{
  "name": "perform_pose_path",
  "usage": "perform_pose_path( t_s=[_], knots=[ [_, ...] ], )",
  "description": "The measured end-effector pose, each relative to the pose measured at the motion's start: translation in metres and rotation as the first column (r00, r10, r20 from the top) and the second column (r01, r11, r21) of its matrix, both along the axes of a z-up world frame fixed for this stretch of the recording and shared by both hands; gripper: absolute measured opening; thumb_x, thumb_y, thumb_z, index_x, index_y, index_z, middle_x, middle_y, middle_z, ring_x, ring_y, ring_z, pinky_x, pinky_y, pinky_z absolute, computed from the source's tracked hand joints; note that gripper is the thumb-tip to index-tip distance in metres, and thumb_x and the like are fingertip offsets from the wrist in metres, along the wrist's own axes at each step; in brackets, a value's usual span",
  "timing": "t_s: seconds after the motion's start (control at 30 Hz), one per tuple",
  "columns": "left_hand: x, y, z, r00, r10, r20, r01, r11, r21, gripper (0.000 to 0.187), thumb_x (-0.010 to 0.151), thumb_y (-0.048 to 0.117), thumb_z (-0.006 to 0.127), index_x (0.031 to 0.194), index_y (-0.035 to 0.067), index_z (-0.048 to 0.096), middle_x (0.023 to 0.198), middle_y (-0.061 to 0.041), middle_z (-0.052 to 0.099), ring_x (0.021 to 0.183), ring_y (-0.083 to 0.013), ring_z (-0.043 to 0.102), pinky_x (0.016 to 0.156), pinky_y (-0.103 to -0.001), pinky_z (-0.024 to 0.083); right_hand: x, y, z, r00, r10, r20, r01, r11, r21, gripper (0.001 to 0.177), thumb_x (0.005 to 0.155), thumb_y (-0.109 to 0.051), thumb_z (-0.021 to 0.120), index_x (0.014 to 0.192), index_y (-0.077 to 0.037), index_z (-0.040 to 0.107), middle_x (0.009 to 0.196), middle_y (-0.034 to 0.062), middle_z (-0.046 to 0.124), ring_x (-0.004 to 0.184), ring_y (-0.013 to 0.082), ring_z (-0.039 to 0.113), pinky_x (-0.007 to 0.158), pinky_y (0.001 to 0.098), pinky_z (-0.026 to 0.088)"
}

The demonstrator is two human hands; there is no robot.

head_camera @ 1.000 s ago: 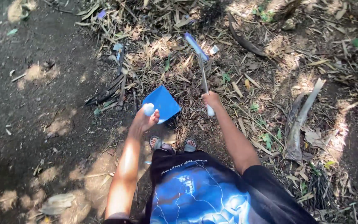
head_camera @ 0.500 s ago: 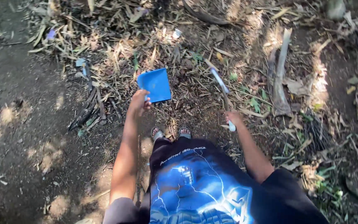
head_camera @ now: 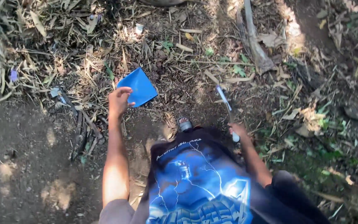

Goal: Cleaning dry leaves and debris from the ground using a handheld broom and a dustpan.

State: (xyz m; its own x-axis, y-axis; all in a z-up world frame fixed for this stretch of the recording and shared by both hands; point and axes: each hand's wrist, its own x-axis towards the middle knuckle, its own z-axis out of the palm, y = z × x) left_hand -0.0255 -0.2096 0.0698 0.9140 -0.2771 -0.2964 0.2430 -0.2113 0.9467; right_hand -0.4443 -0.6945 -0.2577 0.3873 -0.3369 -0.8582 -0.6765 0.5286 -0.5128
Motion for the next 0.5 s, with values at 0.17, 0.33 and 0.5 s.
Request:
perform_pose_path(
  t_s=[0.17,0.33,0.5],
  knots=[
    [-0.002,0.031,-0.022,0.999,-0.032,-0.019,0.035,0.985,0.17,0.029,0.093,0.005,0.051,0.111,0.008,0.074,0.082,-0.004,0.072,0.063,-0.0126,0.061,0.051,-0.025,0.051,-0.041,0.067,-0.005,0.993,-0.115,0.002,0.108,0.945,0.308,0.023,0.093,-0.024,0.062,0.078,-0.016,0.047,0.053,-0.0011,0.045,0.039,0.0119,0.042,0.036,0.029,0.036],
    [-0.014,0.093,-0.047,0.944,-0.035,0.328,0.017,0.998,0.057,0.029,0.103,0.007,0.05,0.094,0.0,0.077,0.071,-0.005,0.068,0.058,-0.0123,0.062,0.054,-0.026,0.049,-0.072,0.149,0.071,0.993,-0.094,-0.078,0.11,0.965,0.238,0.025,0.096,-0.024,0.064,0.085,-0.012,0.045,0.056,-0.0001,0.047,0.042,0.0124,0.043,0.036,0.028,0.035],
    [-0.044,0.108,0.086,0.993,0.106,0.048,-0.103,0.992,-0.071,0.021,0.094,0.006,0.047,0.091,0.001,0.067,0.065,-0.003,0.055,0.05,-0.0118,0.052,0.041,-0.029,0.05,-0.049,0.184,0.123,0.991,0.136,0.01,-0.136,0.987,0.083,0.013,0.092,-0.016,0.066,0.093,-0.009,0.055,0.06,0.001,0.051,0.045,0.0118,0.047,0.038,0.0288,0.038]
  ],
)
